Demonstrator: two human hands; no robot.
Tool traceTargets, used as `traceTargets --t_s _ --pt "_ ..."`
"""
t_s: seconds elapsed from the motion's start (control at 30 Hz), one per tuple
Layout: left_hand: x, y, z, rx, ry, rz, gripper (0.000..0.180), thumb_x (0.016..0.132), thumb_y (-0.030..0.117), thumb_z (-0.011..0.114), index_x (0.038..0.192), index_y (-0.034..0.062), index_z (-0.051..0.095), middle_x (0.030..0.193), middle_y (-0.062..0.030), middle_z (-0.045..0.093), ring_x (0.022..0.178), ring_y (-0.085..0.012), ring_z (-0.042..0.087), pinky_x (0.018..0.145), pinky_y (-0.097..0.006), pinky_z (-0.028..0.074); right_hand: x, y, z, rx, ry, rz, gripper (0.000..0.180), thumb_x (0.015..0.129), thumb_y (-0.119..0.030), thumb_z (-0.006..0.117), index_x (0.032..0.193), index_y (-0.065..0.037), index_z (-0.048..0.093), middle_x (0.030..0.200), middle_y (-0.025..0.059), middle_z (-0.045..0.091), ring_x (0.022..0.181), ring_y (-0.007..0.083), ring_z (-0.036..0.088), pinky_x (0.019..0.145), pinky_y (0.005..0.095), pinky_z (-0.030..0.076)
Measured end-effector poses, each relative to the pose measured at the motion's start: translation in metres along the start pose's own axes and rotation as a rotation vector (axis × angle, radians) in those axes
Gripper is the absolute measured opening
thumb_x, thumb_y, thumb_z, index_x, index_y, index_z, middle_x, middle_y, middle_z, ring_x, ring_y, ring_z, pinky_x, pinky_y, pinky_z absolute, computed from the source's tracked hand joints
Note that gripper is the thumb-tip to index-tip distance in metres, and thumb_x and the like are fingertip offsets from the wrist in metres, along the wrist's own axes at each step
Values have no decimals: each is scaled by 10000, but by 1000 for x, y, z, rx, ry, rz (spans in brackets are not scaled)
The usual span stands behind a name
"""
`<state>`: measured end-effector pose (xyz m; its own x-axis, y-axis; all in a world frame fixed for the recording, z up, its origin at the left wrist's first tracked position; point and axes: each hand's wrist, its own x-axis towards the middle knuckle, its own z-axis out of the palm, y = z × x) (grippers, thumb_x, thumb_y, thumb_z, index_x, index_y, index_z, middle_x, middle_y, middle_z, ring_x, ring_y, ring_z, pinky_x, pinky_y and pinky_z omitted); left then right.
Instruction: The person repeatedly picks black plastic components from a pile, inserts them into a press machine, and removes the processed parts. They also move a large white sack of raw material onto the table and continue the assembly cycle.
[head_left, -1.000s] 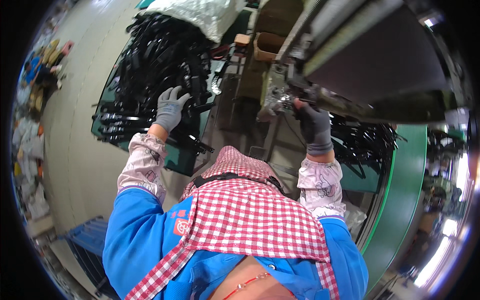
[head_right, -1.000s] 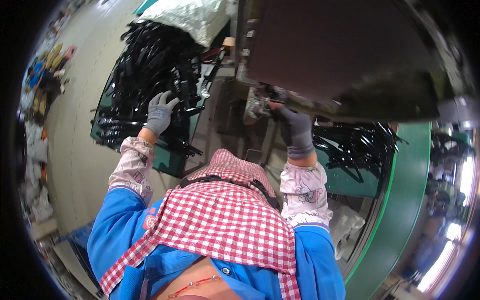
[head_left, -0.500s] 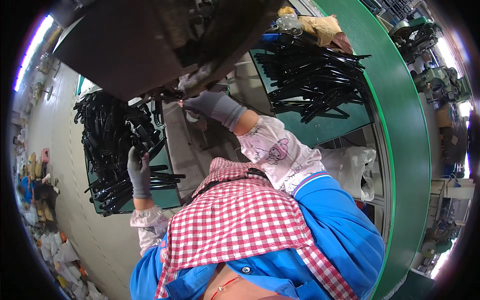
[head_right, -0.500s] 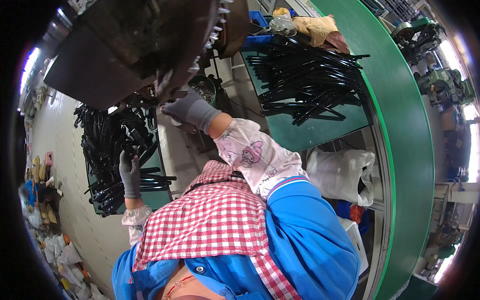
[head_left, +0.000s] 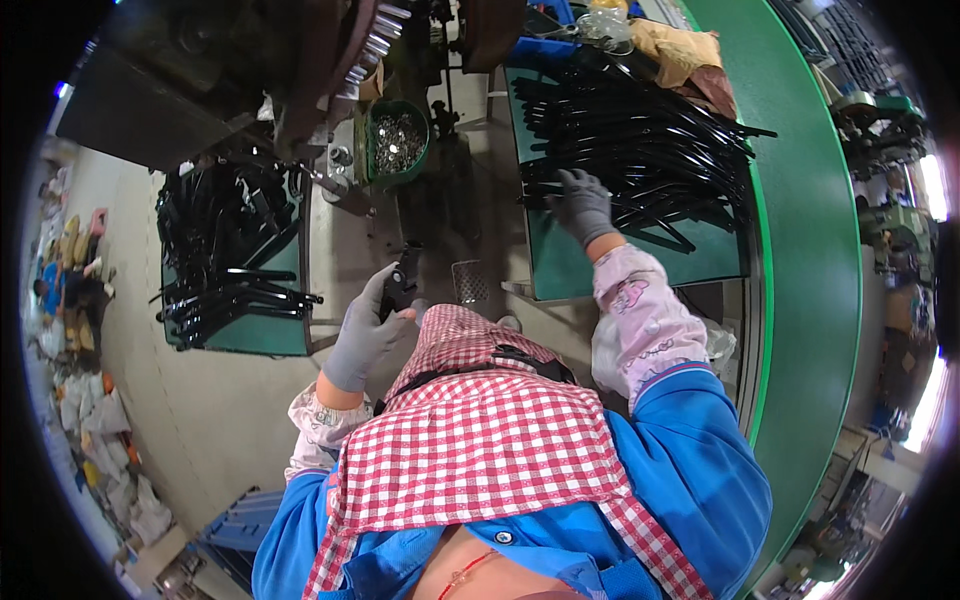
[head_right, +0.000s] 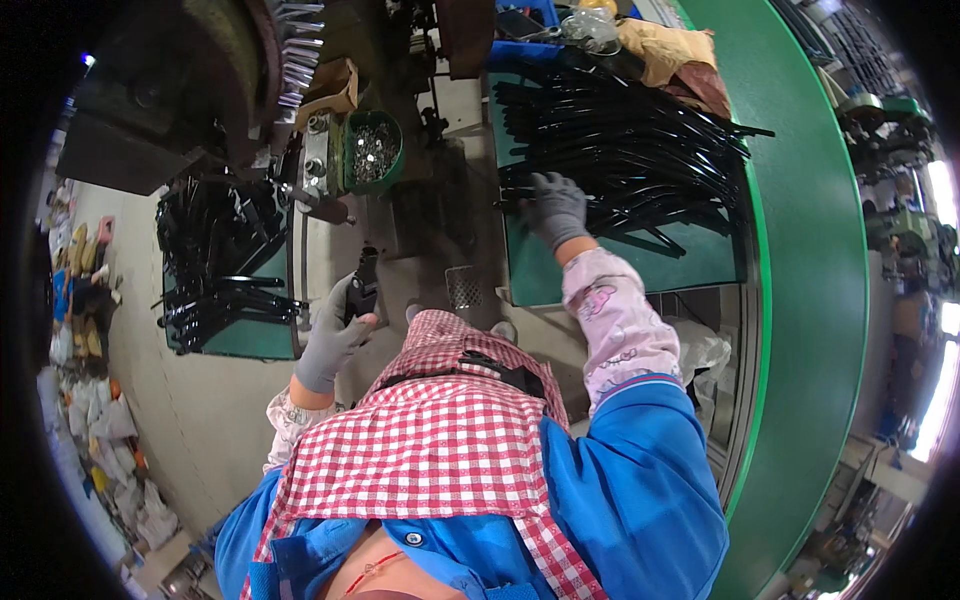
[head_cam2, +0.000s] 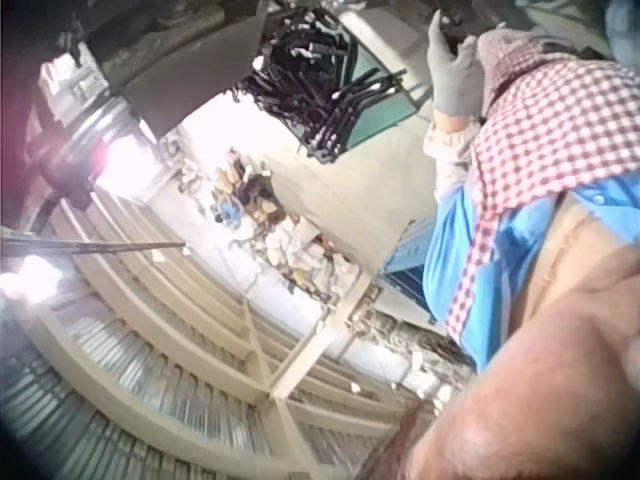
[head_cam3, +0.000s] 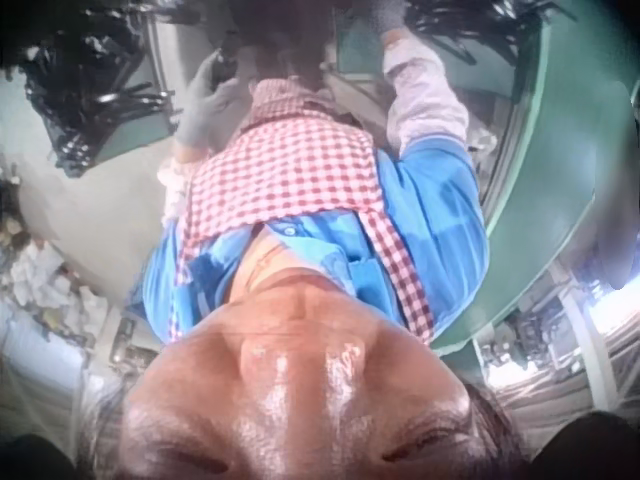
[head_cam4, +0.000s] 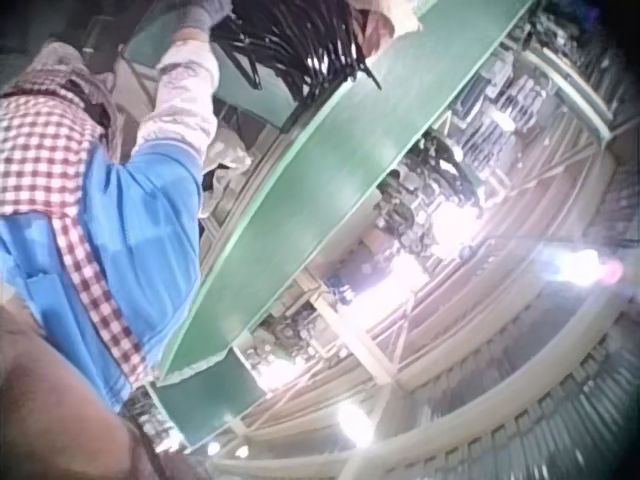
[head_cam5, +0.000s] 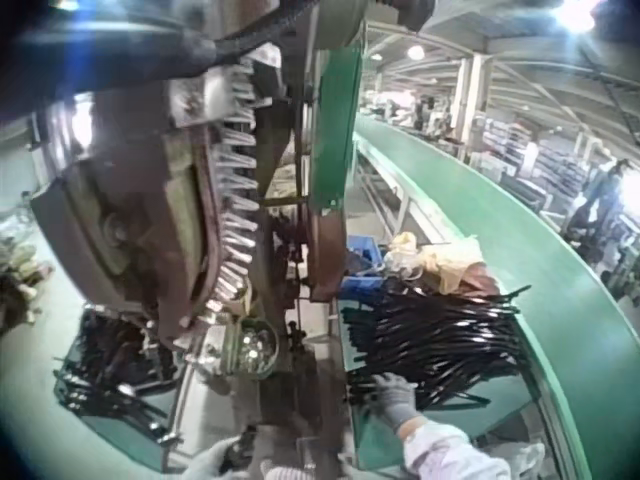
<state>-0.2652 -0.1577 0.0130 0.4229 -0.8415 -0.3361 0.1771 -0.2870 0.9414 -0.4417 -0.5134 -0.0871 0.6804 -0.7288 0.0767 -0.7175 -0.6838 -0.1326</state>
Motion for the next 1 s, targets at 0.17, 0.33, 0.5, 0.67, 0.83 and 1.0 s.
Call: traceTargets --t_s 0.17,0.33,0.5,0.67,0.83,1.0 --pt "-4 18 27 412 39 161 519 868 59 718 1338 -23 512 1017 -35 625 917 -98 573 792 -243 474 10 70 31 -83 -227 -100 304 842 -316 646 1112 -177 656 1109 68 653 1078 302 600 933 453 459" --pt "-14 36 20 649 161 220 542 818 41 718 1325 -1 532 990 -94 644 880 -142 599 782 -280 485 11 34 -31 157 29 -476 222 893 -231 620 1103 -157 623 994 80 664 955 305 630 800 434 495" --pt "-14 62 -3 843 122 328 612 721 174 845 1257 41 581 846 -129 631 713 -268 609 667 -350 486 -16 -52 -139 458 -151 -774 218 903 -297 651 1056 -145 623 801 98 663 759 327 661 625 427 495" --pt "-9 79 -37 914 58 477 591 695 215 853 1209 67 601 862 -134 644 705 -318 616 635 -369 487 -21 -101 -175 496 -306 -883 278 929 -331 633 1113 -122 640 861 127 687 804 337 671 685 421 523" --pt "-6 84 -76 980 41 536 576 706 215 843 1205 71 595 850 -129 625 725 -326 620 642 -372 492 -3 -142 -187 431 -552 -868 352 959 -366 593 1193 -108 638 895 151 697 840 349 677 734 425 536" --pt "-1 87 -123 914 15 506 548 755 283 820 1203 66 589 870 -120 625 724 -312 617 648 -373 493 14 -180 -188 339 -550 -874 376 967 -402 576 1194 -110 645 882 152 696 823 345 682 722 427 539"
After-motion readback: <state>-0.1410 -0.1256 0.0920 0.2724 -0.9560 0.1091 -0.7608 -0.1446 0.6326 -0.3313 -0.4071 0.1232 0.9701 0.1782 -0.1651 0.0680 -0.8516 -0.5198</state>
